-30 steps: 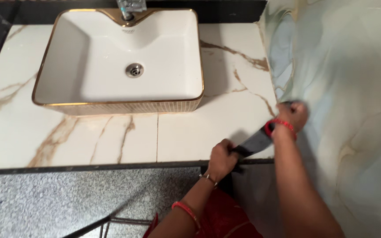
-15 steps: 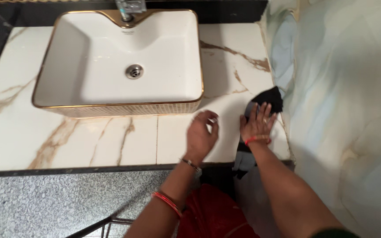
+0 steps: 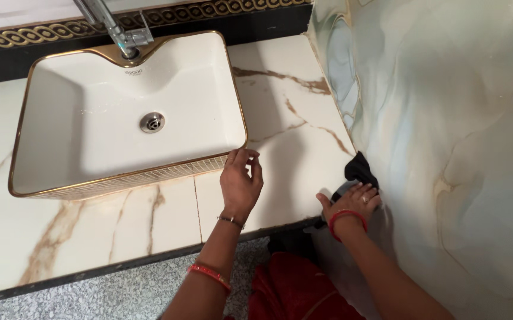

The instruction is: The person wipes the bathroom sink basin and surrounding countertop with a dark cloth, repeatedly rinsing and wringing the cloth under the faucet. The person also wipes the wall-mounted mirror and the faucet fixture.

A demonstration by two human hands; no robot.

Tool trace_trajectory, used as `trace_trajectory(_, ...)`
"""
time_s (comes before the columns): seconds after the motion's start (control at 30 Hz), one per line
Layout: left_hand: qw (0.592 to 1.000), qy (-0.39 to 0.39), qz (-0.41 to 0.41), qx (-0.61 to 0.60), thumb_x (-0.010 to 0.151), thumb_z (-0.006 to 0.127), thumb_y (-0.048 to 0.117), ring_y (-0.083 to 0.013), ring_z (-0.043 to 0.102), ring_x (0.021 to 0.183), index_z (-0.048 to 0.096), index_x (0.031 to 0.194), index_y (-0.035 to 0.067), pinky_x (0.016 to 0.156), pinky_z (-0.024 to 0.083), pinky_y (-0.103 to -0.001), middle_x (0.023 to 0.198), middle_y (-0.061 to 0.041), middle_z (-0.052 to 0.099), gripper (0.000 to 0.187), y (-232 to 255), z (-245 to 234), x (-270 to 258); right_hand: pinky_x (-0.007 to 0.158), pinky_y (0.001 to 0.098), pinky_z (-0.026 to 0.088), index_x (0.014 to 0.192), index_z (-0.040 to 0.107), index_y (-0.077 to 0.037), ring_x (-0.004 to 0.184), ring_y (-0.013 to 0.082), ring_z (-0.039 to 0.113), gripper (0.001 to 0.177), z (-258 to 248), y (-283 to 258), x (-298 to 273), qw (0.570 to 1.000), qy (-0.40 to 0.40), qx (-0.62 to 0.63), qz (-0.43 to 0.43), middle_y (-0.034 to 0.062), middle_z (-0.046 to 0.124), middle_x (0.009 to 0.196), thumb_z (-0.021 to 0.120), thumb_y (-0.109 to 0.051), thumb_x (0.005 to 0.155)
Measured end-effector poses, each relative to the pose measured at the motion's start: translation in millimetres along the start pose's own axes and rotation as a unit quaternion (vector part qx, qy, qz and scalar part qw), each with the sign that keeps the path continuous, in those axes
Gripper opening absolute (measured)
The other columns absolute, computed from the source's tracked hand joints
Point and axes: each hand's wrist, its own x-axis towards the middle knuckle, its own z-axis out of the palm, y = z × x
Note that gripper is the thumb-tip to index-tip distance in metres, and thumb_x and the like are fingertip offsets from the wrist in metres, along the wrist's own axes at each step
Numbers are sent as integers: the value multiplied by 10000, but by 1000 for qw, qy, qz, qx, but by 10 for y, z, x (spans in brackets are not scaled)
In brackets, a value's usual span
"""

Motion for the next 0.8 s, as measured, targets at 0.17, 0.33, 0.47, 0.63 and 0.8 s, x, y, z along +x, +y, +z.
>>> trace_trajectory(0.17, 994, 49, 95, 8, 896, 664, 29, -233, 691, 910, 675, 975, 73, 685, 553, -369, 1030, -75, 687, 91, 14, 101, 146, 1194, 530, 73, 1581, 138, 121, 1524, 456, 101, 1173, -9, -170, 106, 1000, 3, 18, 12, 334, 162, 1630, 257, -846, 929)
trace_trajectory(0.33, 955, 142, 178, 187, 749, 693, 113, -331, 633, 1013, 667, 1007, 98, 835, 504, -488, 1096, -134, 657, 260, -171, 227, 446, 1223, 512, 28, 1585, 129, 73, 1542, 421, 42, 1085, 74, -310, 517, 988, 102, 106, -39, 314, 106, 1650, 316, -781, 941)
trace_trajectory(0.47, 970, 116, 57, 206, 887, 719, 226, -357, 619, 1063, 662, 1097, 80, 847, 514, -508, 1147, -157, 649, 262, -549, 113, 727, 1221, 496, 14, 1588, 125, 44, 1551, 386, 30, 1047, -40, -487, 1078, 977, 139, 140, -75, 278, 91, 1663, 336, -753, 942)
trace_trajectory(0.63, 935, 26, -147, 322, 889, 738, 327, -355, 625, 1064, 690, 1072, 69, 801, 552, -484, 1143, -163, 655, 320, -932, -374, 1061, 1216, 485, 27, 1611, 83, 5, 1539, 353, 41, 1053, -348, -900, 1926, 964, 163, 169, -123, 251, 91, 1657, 365, -736, 918)
trace_trajectory(0.8, 920, 52, -171, 350, 895, 723, 303, -325, 653, 1055, 725, 997, 77, 770, 567, -477, 1099, -128, 708, 247, -870, -440, 1045, 1237, 493, 81, 1640, 118, -29, 1564, 352, 90, 991, -748, -1347, 2872, 939, 211, 196, -190, 243, 133, 1686, 378, -698, 957)
